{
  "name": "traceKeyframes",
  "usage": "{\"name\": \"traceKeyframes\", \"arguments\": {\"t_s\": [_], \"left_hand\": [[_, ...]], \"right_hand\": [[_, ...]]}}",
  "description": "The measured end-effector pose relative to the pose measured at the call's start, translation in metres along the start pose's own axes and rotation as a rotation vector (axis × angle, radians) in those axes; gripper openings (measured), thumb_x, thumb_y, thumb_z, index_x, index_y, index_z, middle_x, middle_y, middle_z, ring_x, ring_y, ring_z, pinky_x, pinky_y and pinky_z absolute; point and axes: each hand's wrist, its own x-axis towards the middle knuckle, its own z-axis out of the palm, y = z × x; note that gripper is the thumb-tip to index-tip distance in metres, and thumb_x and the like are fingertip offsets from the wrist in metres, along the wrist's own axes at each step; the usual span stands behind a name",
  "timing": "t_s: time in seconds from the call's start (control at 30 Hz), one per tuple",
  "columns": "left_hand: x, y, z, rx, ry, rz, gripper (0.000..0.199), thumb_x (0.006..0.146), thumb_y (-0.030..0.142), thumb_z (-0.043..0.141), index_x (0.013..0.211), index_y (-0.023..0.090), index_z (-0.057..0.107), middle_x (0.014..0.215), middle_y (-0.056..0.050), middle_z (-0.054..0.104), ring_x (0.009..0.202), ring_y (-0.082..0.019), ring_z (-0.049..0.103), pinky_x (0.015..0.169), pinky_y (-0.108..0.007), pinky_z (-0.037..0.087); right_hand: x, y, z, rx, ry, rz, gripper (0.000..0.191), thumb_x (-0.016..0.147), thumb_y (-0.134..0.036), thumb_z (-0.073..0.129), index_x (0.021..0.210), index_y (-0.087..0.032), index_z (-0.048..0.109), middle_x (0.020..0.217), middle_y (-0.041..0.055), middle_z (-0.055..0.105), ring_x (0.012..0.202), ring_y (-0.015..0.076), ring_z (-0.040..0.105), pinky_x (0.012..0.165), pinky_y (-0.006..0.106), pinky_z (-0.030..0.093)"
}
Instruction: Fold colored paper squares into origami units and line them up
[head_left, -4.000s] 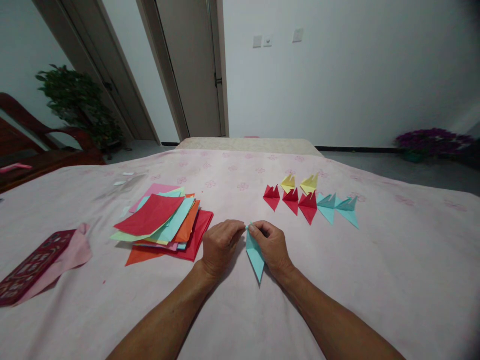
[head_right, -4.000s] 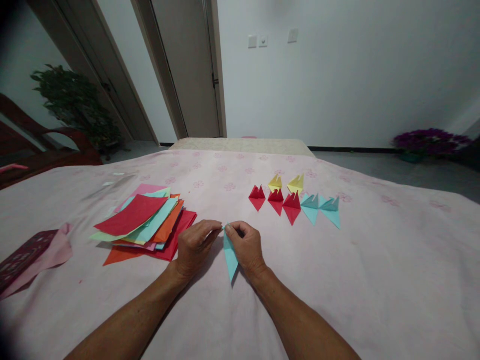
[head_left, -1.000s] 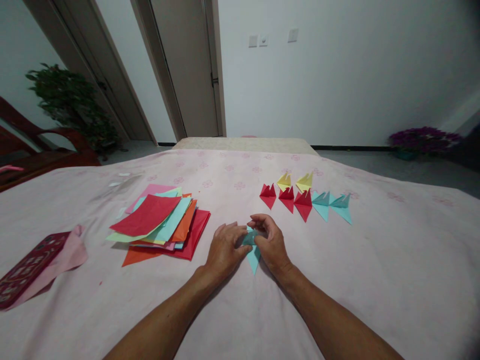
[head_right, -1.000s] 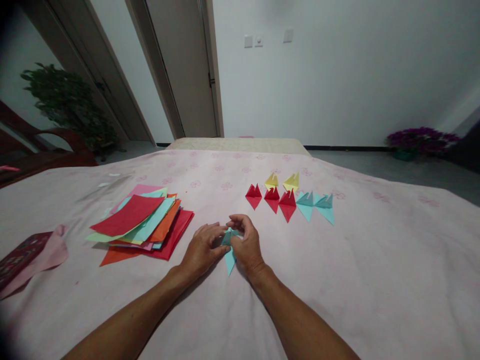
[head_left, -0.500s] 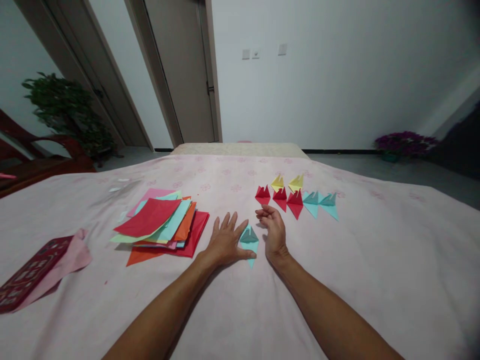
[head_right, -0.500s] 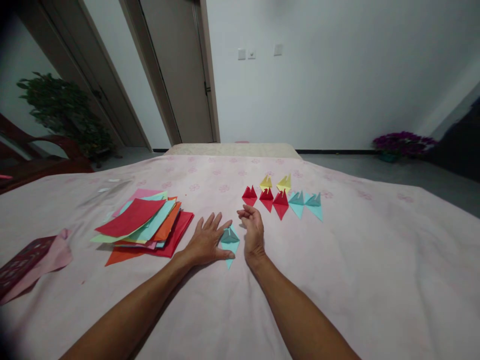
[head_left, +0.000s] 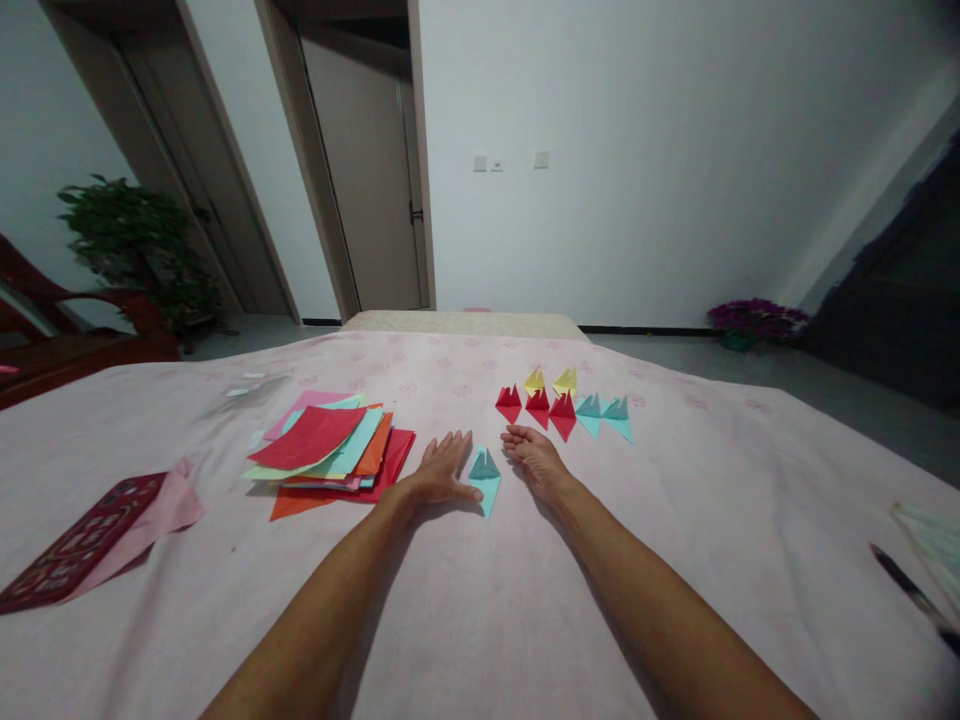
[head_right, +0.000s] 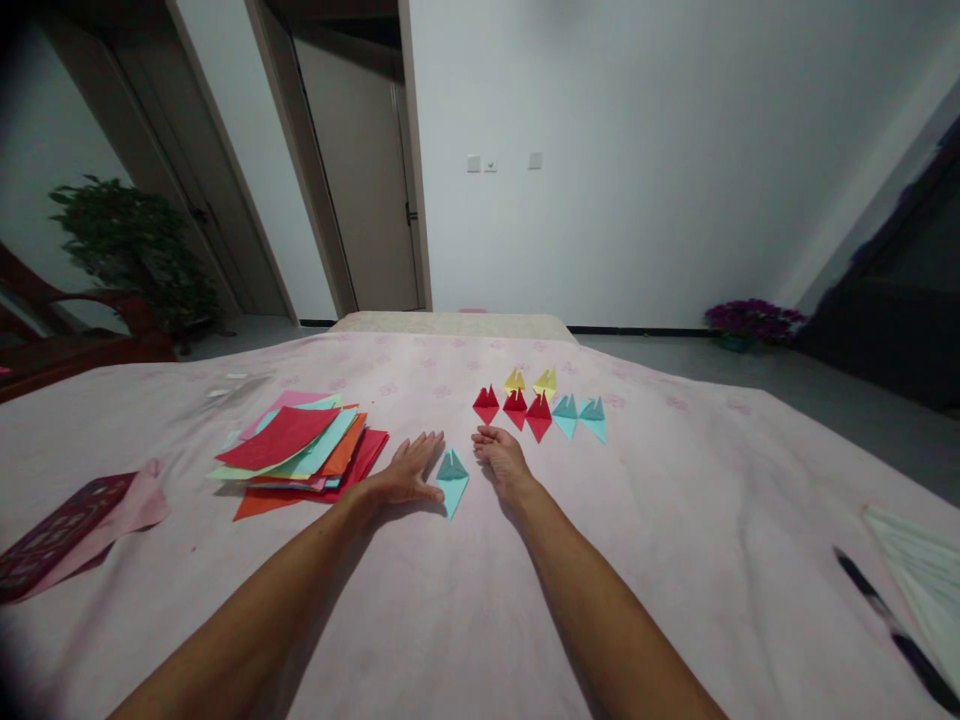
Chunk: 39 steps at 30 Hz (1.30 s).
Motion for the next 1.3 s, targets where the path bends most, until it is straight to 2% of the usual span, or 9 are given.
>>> {"name": "traceKeyframes", "arguments": {"t_s": [0.1, 0.23, 0.37, 0.53, 0.73, 0.87, 1.07, 1.2, 1.3], "left_hand": [[-0.012, -0.004, -0.004, -0.103, 0.012, -0.002, 0.116, 0.071, 0.061, 0.069, 0.157, 0.017, 0.004, 0.162, -0.018, 0.009, 0.151, -0.032, 0.004, 0.119, -0.05, 0.009], [-0.026, -0.003, 0.002, -0.068, 0.03, 0.014, 0.121, 0.066, 0.066, 0.07, 0.157, 0.016, 0.007, 0.162, -0.019, 0.008, 0.15, -0.033, 0.004, 0.119, -0.049, 0.007], [-0.028, -0.003, 0.013, 0.003, 0.095, 0.026, 0.123, 0.064, 0.071, 0.069, 0.157, 0.018, 0.009, 0.162, -0.018, 0.01, 0.15, -0.032, 0.006, 0.12, -0.049, 0.006], [-0.025, -0.007, 0.021, 0.051, 0.14, 0.044, 0.124, 0.061, 0.074, 0.07, 0.157, 0.019, 0.012, 0.162, -0.017, 0.015, 0.15, -0.034, 0.01, 0.12, -0.05, 0.01], [-0.025, -0.006, 0.025, 0.075, 0.18, 0.04, 0.12, 0.063, 0.075, 0.069, 0.157, 0.023, 0.015, 0.16, -0.015, 0.022, 0.148, -0.037, 0.016, 0.118, -0.052, 0.015], [-0.023, -0.013, 0.033, 0.123, 0.205, 0.052, 0.117, 0.063, 0.073, 0.07, 0.156, 0.026, 0.016, 0.16, -0.013, 0.021, 0.148, -0.037, 0.019, 0.118, -0.052, 0.017], [-0.014, -0.037, 0.048, 0.192, 0.307, 0.161, 0.111, 0.063, 0.083, 0.061, 0.154, 0.029, 0.025, 0.158, -0.012, 0.029, 0.143, -0.039, 0.029, 0.116, -0.055, 0.024], [-0.015, -0.04, 0.05, 0.197, 0.33, 0.184, 0.109, 0.064, 0.085, 0.058, 0.153, 0.032, 0.024, 0.157, -0.01, 0.031, 0.142, -0.039, 0.032, 0.115, -0.055, 0.026], [-0.017, -0.038, 0.049, 0.196, 0.325, 0.185, 0.107, 0.064, 0.084, 0.058, 0.152, 0.033, 0.026, 0.157, -0.008, 0.031, 0.142, -0.039, 0.033, 0.115, -0.055, 0.027]], "right_hand": [[-0.012, -0.006, -0.012, -0.102, -0.103, 0.009, 0.04, 0.05, -0.013, 0.062, 0.088, -0.019, 0.069, 0.083, 0.0046, 0.071, 0.071, 0.0168, 0.063, 0.062, 0.028, 0.049], [-0.027, -0.007, -0.013, -0.276, -0.175, -0.031, 0.035, 0.048, -0.012, 0.068, 0.082, -0.019, 0.073, 0.066, -0.0024, 0.064, 0.062, 0.0141, 0.056, 0.057, 0.025, 0.043], [-0.034, -0.005, -0.002, -0.453, -0.163, -0.112, 0.019, 0.046, -0.011, 0.071, 0.063, -0.02, 0.072, 0.062, -0.0042, 0.061, 0.062, 0.0131, 0.051, 0.057, 0.023, 0.037], [-0.033, -0.001, 0.002, -0.59, -0.137, -0.153, 0.009, 0.055, -0.013, 0.068, 0.056, -0.021, 0.07, 0.056, -0.0036, 0.061, 0.056, 0.0138, 0.052, 0.057, 0.025, 0.036], [-0.028, -0.016, -0.02, -0.58, -0.149, -0.215, 0.005, 0.062, -0.018, 0.066, 0.062, -0.019, 0.071, 0.068, -0.0013, 0.065, 0.066, 0.0154, 0.058, 0.06, 0.025, 0.041], [-0.016, -0.045, -0.067, -0.568, -0.157, -0.253, 0.008, 0.067, -0.024, 0.066, 0.068, -0.018, 0.072, 0.072, -0.0009, 0.066, 0.069, 0.0153, 0.058, 0.065, 0.025, 0.044], [0.018, -0.088, -0.178, -0.621, -0.041, -0.25, 0.019, 0.065, -0.032, 0.069, 0.075, -0.016, 0.073, 0.071, 0.0006, 0.068, 0.067, 0.0165, 0.059, 0.066, 0.028, 0.045], [0.046, -0.098, -0.25, -0.698, 0.082, -0.226, 0.019, 0.062, -0.03, 0.068, 0.072, -0.015, 0.071, 0.066, 0.0004, 0.067, 0.066, 0.0179, 0.058, 0.064, 0.029, 0.044], [0.065, -0.094, -0.288, -0.761, 0.143, -0.185, 0.017, 0.063, -0.026, 0.069, 0.075, -0.014, 0.072, 0.069, 0.0014, 0.069, 0.069, 0.0199, 0.061, 0.066, 0.03, 0.046]]}}
